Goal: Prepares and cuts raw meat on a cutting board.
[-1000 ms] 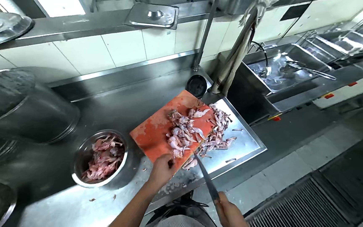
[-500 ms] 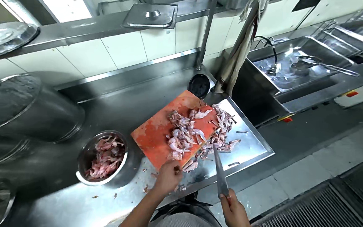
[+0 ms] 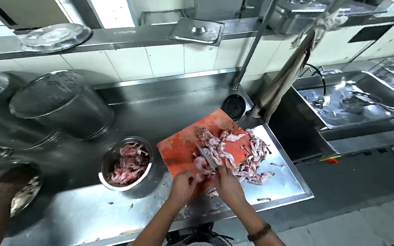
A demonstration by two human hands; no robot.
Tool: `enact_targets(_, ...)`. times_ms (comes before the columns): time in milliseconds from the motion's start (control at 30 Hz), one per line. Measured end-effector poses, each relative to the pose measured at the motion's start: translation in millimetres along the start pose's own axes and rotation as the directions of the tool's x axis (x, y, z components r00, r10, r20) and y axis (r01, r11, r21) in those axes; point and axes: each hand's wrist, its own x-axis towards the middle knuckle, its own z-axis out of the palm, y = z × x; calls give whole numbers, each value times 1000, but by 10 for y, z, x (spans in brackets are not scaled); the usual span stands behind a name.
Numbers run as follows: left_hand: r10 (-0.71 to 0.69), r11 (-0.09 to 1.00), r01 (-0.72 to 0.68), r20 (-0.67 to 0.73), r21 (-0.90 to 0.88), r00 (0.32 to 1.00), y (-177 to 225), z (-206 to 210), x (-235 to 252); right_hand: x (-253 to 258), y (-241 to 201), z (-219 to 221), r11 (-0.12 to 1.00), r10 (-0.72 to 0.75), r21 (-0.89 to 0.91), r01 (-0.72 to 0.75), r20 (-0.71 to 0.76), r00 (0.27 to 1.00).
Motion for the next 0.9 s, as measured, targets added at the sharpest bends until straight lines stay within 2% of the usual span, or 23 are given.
enact_targets(133, -45, 996, 40, 54, 81, 998, -6, -231, -143, 380, -324, 121, 981, -135, -151, 119, -95, 986)
enact_targets(200, -50, 996, 46, 50, 77, 997, -63, -258, -153, 309, -453, 178, 963, -219, -198, 181, -192, 957)
enact_targets(233, -57, 997, 55, 29, 60, 998, -102, -250, -143, 229, -529, 183, 954, -261, -200, 222, -192, 946)
enact_targets(367, -153, 979, 148, -23, -138, 988, -242, -199, -126, 3, -756, 383, 938, -335, -37, 344, 155, 929)
enact_targets(400, -182, 965, 173, -28, -197, 983, -267, -193, -122, 4, -771, 482, 942, -328, -18, 336, 175, 928)
enact_targets(500, -196, 933, 167, -61, -318, 979, -314, -186, -68, 59, -761, 664, 945, -325, -21, 326, 52, 944)
enact_targets(600, -118, 918, 89, -52, -388, 992, -344, -170, -43, 56, -726, 695, 950, -313, -31, 312, -28, 949)
enact_targets(700, 2, 903, -32, -69, -429, 998, -352, -93, 21, 89, -720, 606, 974, -218, -61, 217, -7, 976)
enact_targets(767, 111, 930, -139, -100, -341, 989, -321, -24, 35, 104, -737, 542, 987, -130, -98, 130, 7, 991)
enact_targets(900, 311, 948, -316, -91, -44, 946, -304, 180, 140, 153, -668, 457, 980, 12, -198, -6, 25, 1000)
